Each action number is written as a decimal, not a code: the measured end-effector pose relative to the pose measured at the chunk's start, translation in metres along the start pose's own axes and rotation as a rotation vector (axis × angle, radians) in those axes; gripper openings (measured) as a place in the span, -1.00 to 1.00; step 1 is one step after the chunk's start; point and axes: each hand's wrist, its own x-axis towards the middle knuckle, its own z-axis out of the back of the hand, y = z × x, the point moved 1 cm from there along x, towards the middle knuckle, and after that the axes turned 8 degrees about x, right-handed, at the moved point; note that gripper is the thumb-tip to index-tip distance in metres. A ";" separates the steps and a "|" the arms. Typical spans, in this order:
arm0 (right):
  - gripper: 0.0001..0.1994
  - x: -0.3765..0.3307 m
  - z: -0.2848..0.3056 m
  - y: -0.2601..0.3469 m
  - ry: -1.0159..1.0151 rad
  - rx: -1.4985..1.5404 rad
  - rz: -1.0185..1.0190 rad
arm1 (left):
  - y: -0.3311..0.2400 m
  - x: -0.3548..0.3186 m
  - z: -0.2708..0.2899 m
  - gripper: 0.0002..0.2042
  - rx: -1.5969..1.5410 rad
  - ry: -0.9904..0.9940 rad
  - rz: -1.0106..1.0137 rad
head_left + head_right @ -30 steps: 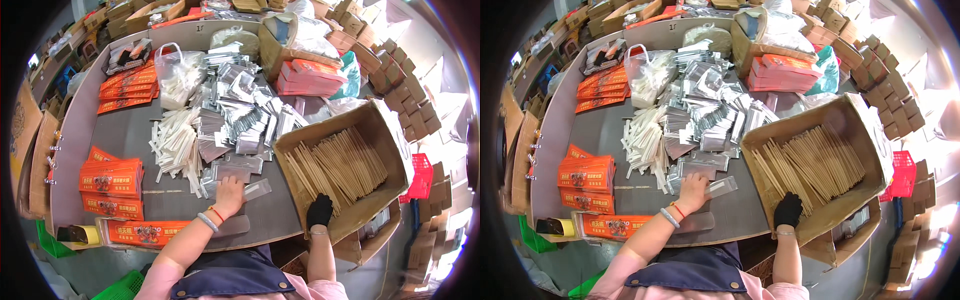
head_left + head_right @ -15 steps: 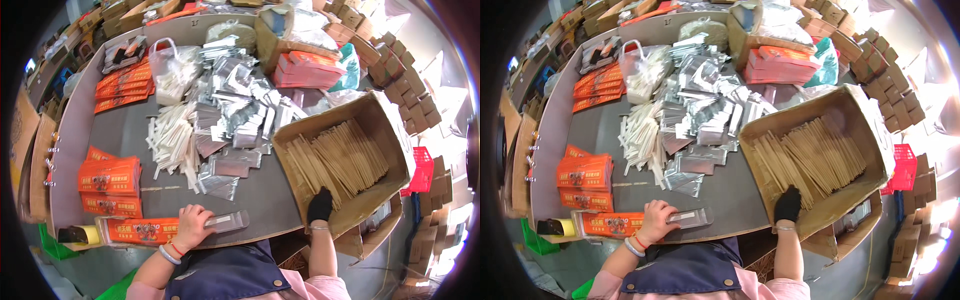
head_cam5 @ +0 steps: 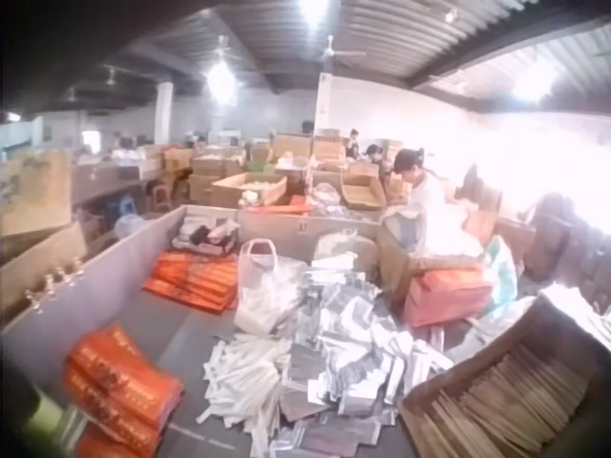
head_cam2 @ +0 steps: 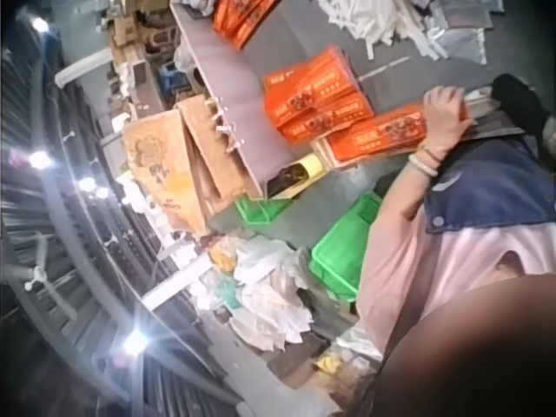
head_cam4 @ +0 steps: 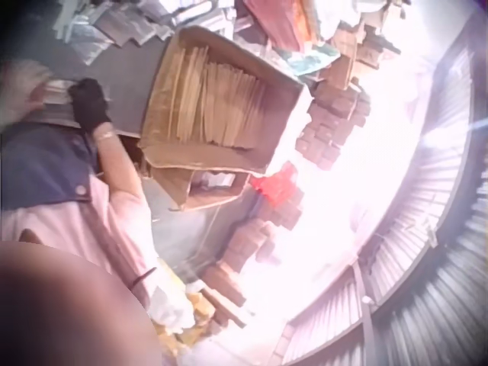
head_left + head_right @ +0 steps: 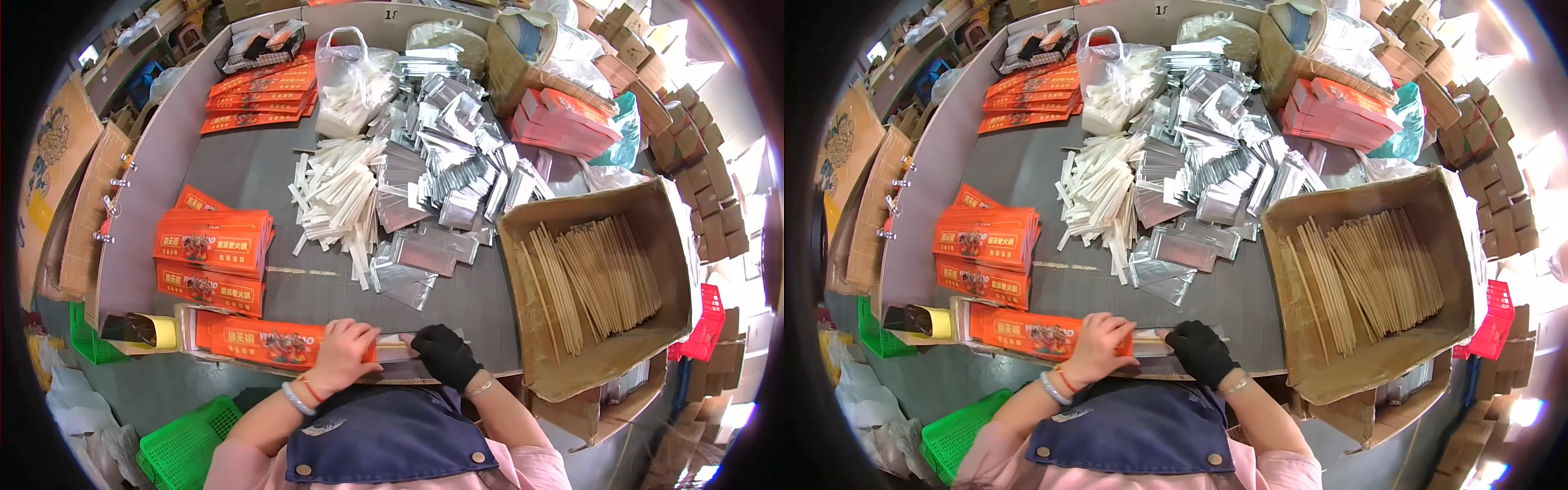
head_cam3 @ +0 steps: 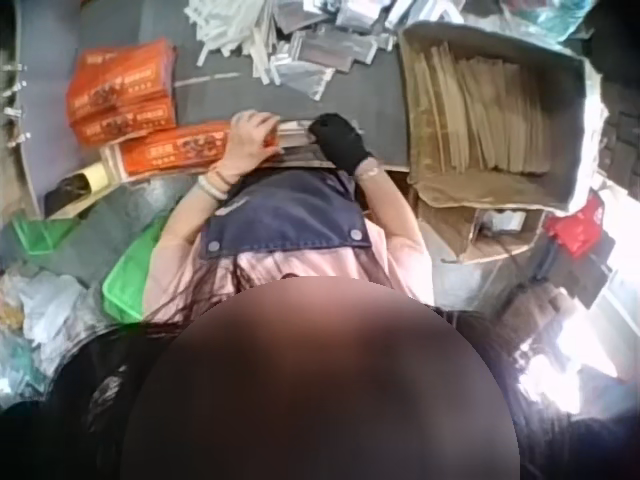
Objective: The recorder is manual packaging wooden sticks into small plastic bags.
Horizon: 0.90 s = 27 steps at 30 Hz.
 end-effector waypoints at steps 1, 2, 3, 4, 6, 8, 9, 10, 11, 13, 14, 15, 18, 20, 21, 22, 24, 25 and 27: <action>-0.80 0.006 -0.003 0.001 -0.124 0.051 0.119 | -0.003 0.006 0.002 -0.28 0.015 -0.003 -0.011; -0.81 0.001 0.009 -0.007 -0.152 -0.080 0.030 | -0.003 0.007 0.007 -0.28 0.072 -0.032 0.008; -0.82 -0.005 0.019 -0.015 -0.179 -0.211 -0.059 | 0.003 0.008 0.006 -0.28 0.072 -0.036 0.013; -0.82 -0.009 0.016 -0.015 -0.176 -0.214 -0.059 | 0.005 0.009 0.003 -0.29 0.047 -0.020 0.011; -0.71 -0.013 -0.010 -0.012 -0.187 0.075 -0.273 | 0.003 0.009 -0.003 -0.29 0.020 -0.001 0.012; -0.61 0.009 -0.033 0.019 -0.163 0.362 -0.249 | 0.002 0.016 -0.010 -0.30 0.008 0.015 0.009; -0.57 0.027 -0.037 0.044 -0.130 0.502 -0.112 | 0.002 0.019 -0.006 -0.30 0.010 0.015 0.005; -0.47 0.022 -0.050 0.031 -0.182 0.603 -0.108 | 0.000 0.024 0.000 -0.36 0.028 0.018 -0.031; -0.47 0.026 -0.038 0.037 -0.171 0.609 -0.100 | 0.002 0.024 0.005 -0.42 0.050 0.021 -0.039; -0.34 0.025 0.001 0.045 -0.111 -0.251 -0.064 | 0.002 0.027 0.007 -0.51 0.117 0.129 -0.103; -0.29 0.024 0.004 0.040 -0.022 -0.349 -0.108 | 0.001 0.031 0.010 -0.59 0.175 0.240 -0.194; -0.29 0.021 0.009 0.040 -0.016 -0.347 -0.102 | 0.001 0.033 0.021 -0.59 0.175 0.238 -0.186; -0.37 0.013 0.029 0.039 -0.059 -0.345 -0.126 | 0.014 0.047 0.069 -0.78 0.205 0.289 -0.241; -0.40 0.001 0.044 0.029 -0.177 -0.329 -0.227 | 0.053 0.060 0.100 -0.86 0.076 0.125 -0.175; -0.40 -0.002 0.048 0.027 -0.224 -0.358 -0.272 | 0.070 0.061 0.110 -0.81 0.232 -0.091 -0.154; -0.40 -0.002 0.048 0.028 -0.226 -0.354 -0.272 | 0.075 0.051 0.112 -0.72 0.420 -0.182 -0.002; -0.37 -0.001 0.045 0.030 -0.189 -0.309 -0.248 | 0.072 0.024 0.087 -0.50 0.365 -0.261 0.235; -0.37 0.001 0.042 0.034 -0.181 -0.298 -0.240 | 0.068 0.001 0.056 -0.36 0.130 -0.243 0.329; -0.37 0.003 0.037 0.041 -0.137 -0.361 -0.191 | 0.037 -0.023 0.012 -0.07 0.140 -0.082 0.459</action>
